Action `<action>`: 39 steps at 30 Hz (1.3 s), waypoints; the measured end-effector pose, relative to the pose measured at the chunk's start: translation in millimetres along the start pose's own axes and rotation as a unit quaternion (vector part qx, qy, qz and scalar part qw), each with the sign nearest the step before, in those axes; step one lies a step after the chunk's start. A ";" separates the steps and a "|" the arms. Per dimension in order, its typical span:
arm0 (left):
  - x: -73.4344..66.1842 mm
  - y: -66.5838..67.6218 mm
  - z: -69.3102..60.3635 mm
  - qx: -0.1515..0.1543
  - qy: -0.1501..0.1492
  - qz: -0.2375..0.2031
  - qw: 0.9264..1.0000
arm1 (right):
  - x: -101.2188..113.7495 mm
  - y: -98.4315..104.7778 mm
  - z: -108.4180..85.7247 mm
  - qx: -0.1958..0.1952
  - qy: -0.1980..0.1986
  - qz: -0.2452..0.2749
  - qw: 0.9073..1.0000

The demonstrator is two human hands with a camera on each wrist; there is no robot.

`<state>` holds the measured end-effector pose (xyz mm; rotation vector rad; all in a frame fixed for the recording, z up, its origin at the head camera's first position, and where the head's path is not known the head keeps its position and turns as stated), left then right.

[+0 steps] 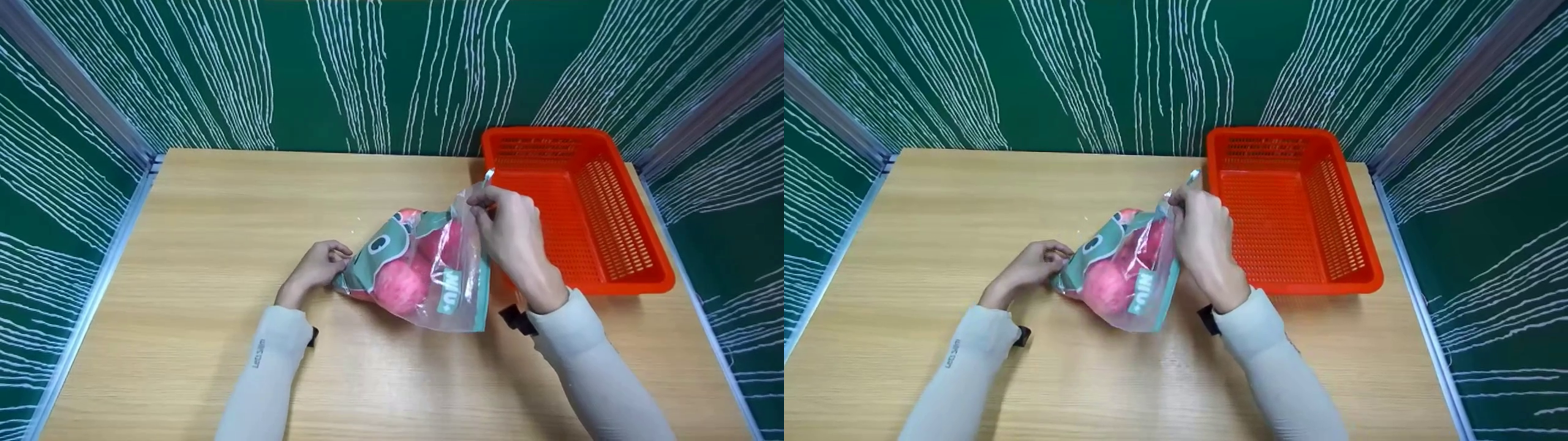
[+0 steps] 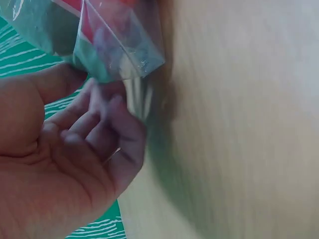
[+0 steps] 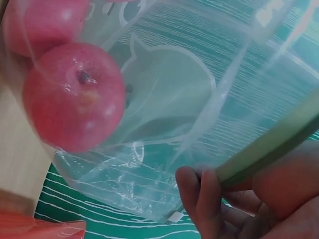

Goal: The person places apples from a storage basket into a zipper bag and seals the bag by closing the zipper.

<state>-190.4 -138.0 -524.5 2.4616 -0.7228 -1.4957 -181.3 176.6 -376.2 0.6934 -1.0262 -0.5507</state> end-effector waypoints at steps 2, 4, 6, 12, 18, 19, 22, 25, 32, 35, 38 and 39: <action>0.8 1.4 -2.1 -0.028 -0.010 -0.009 1.000 | 1.5 -0.7 1.7 -0.009 0.001 0.002 1.000; 1.1 4.3 -4.9 -0.062 -0.016 -0.011 0.998 | 2.9 -1.9 3.5 -0.018 0.001 0.005 1.000; 1.8 8.5 -7.4 -0.097 -0.021 -0.011 0.995 | 4.1 -3.3 5.6 -0.025 0.000 0.009 1.000; 6.2 28.0 -16.4 -0.203 -0.003 -0.014 0.979 | 5.3 -11.4 11.8 -0.008 -0.016 0.015 1.000; 13.2 49.0 -26.0 -0.300 0.009 -0.038 0.953 | 4.2 -27.0 21.6 0.027 -0.042 0.009 0.999; 14.4 51.7 -27.8 -0.312 0.010 -0.041 0.949 | 4.1 -30.3 23.6 0.031 -0.050 0.009 0.998; 17.3 58.6 -33.3 -0.348 0.007 -0.047 0.936 | 2.8 -40.4 29.9 0.044 -0.073 0.008 0.996; 19.6 62.4 -37.8 -0.370 0.008 -0.053 0.927 | -0.7 -50.4 36.7 0.046 -0.094 0.005 0.995; 23.5 63.2 -42.8 -0.413 0.015 -0.056 0.909 | -17.4 -73.8 47.8 0.043 -0.124 0.011 0.991; 22.9 61.1 -44.8 -0.434 0.014 -0.053 0.899 | -28.3 -83.7 49.4 0.031 -0.129 0.011 0.991; 19.4 57.3 -46.8 -0.447 0.006 -0.054 0.893 | -39.2 -93.4 48.7 0.019 -0.131 0.017 0.991; 18.7 56.0 -47.2 -0.449 0.002 -0.053 0.892 | -43.0 -96.7 47.9 0.018 -0.133 0.022 0.991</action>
Point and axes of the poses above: each hand's wrist, its own z-axis towards the middle knuckle, its own y-axis out of the back of the hand, x = y × z, the point moved 2 cm from there along z, towards the middle knuckle, and after that the axes turned 14 degrees about y, right-handed, at the moved point
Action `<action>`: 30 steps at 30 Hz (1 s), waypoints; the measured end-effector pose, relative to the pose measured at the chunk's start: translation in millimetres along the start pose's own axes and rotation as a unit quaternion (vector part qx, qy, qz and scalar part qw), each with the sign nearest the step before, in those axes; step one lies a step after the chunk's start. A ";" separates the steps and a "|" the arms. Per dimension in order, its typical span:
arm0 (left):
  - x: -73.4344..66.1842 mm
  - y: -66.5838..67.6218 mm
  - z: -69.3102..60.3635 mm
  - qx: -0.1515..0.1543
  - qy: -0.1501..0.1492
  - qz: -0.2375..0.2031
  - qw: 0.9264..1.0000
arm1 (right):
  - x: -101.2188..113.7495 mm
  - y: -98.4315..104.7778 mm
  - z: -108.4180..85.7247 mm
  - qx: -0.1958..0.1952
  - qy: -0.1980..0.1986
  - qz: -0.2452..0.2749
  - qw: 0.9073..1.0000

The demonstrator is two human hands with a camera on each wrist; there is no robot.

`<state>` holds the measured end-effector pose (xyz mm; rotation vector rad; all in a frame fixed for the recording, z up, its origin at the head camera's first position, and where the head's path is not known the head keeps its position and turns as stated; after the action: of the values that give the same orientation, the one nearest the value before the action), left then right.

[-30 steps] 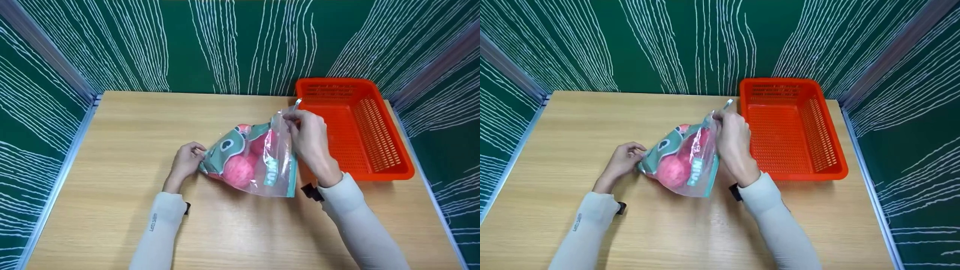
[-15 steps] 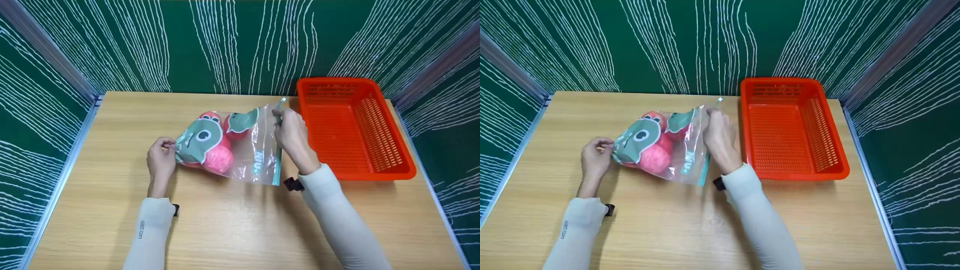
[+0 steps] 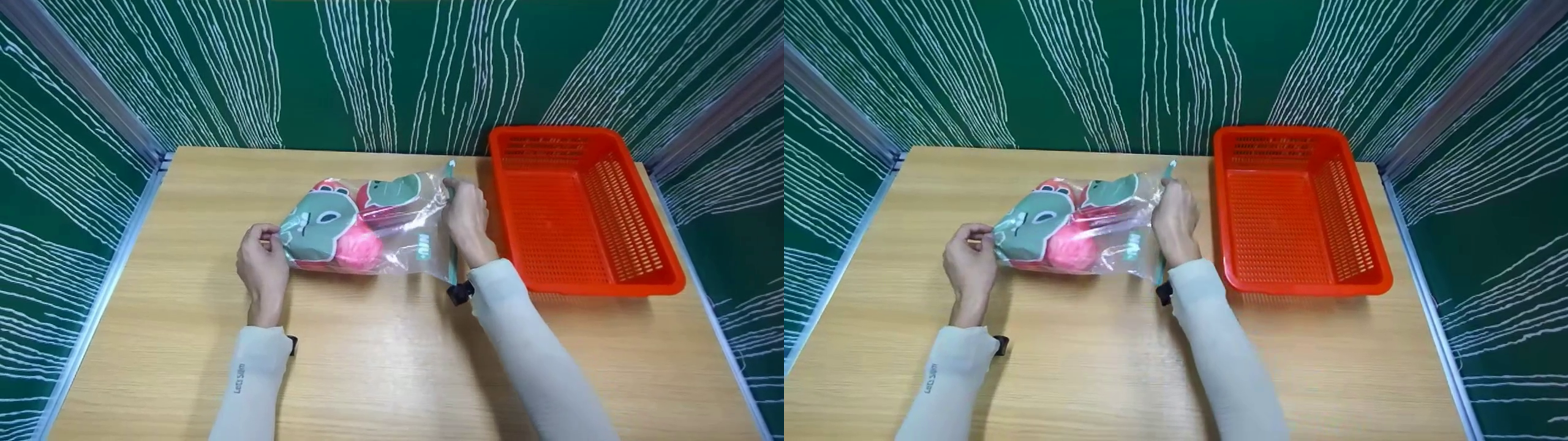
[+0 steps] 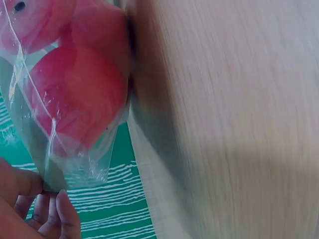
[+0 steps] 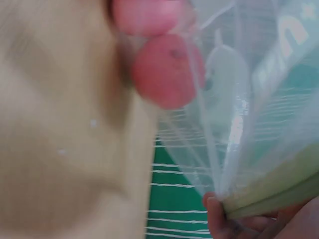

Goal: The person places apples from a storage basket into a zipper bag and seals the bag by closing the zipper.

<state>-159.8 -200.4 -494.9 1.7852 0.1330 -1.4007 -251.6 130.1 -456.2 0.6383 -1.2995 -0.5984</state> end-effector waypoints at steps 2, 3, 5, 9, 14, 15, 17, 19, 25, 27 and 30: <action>-0.9 -1.1 -2.6 0.002 -0.006 0.002 1.000 | -7.3 -5.1 -0.6 0.002 -0.006 0.010 1.000; -0.9 -1.5 -3.8 0.008 -0.008 0.004 1.000 | -10.6 -7.5 -1.4 0.003 -0.011 0.014 1.000; 0.8 -2.1 -5.5 0.023 -0.007 0.013 1.000 | -17.3 -12.3 -3.3 0.004 -0.018 0.020 1.000; 6.4 -3.1 -8.1 0.064 -0.006 0.031 0.997 | -28.9 -19.4 -6.7 0.002 -0.019 0.006 1.000; 10.7 -1.5 -8.9 0.094 -0.008 0.047 0.994 | -37.7 -26.5 -8.5 0.004 0.009 -0.027 1.000; 10.6 -1.3 -8.9 0.100 -0.009 0.049 0.994 | -38.6 -27.3 -8.6 0.007 0.015 -0.032 0.999; 9.8 -1.2 -9.0 0.114 -0.010 0.057 0.992 | -39.7 -28.3 -8.6 0.016 0.021 -0.035 0.999; 9.0 -1.1 -9.3 0.133 -0.007 0.066 0.989 | -41.0 -29.0 -8.9 0.029 0.022 -0.032 0.999; 9.0 -2.7 -8.7 0.188 0.004 0.094 0.978 | -47.4 -30.3 -12.8 0.078 0.010 -0.006 0.997; 9.6 -3.0 -8.0 0.197 0.006 0.098 0.975 | -49.2 -31.1 -14.8 0.098 0.007 0.000 0.995; 10.7 -2.0 -6.5 0.206 0.008 0.098 0.974 | -50.5 -32.7 -18.2 0.120 -0.006 0.009 0.993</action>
<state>-152.1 -199.1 -504.8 2.0796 -0.3407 -1.3368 -243.7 145.6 -516.6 0.8216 -1.3984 -0.4341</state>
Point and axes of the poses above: each hand's wrist, its own z-axis towards the middle knuckle, its own y-axis out of the back of the hand, x = y × z, the point moved 2 cm from there along z, towards the middle knuckle, and after that the axes turned 14 degrees about y, right-handed, at the moved point
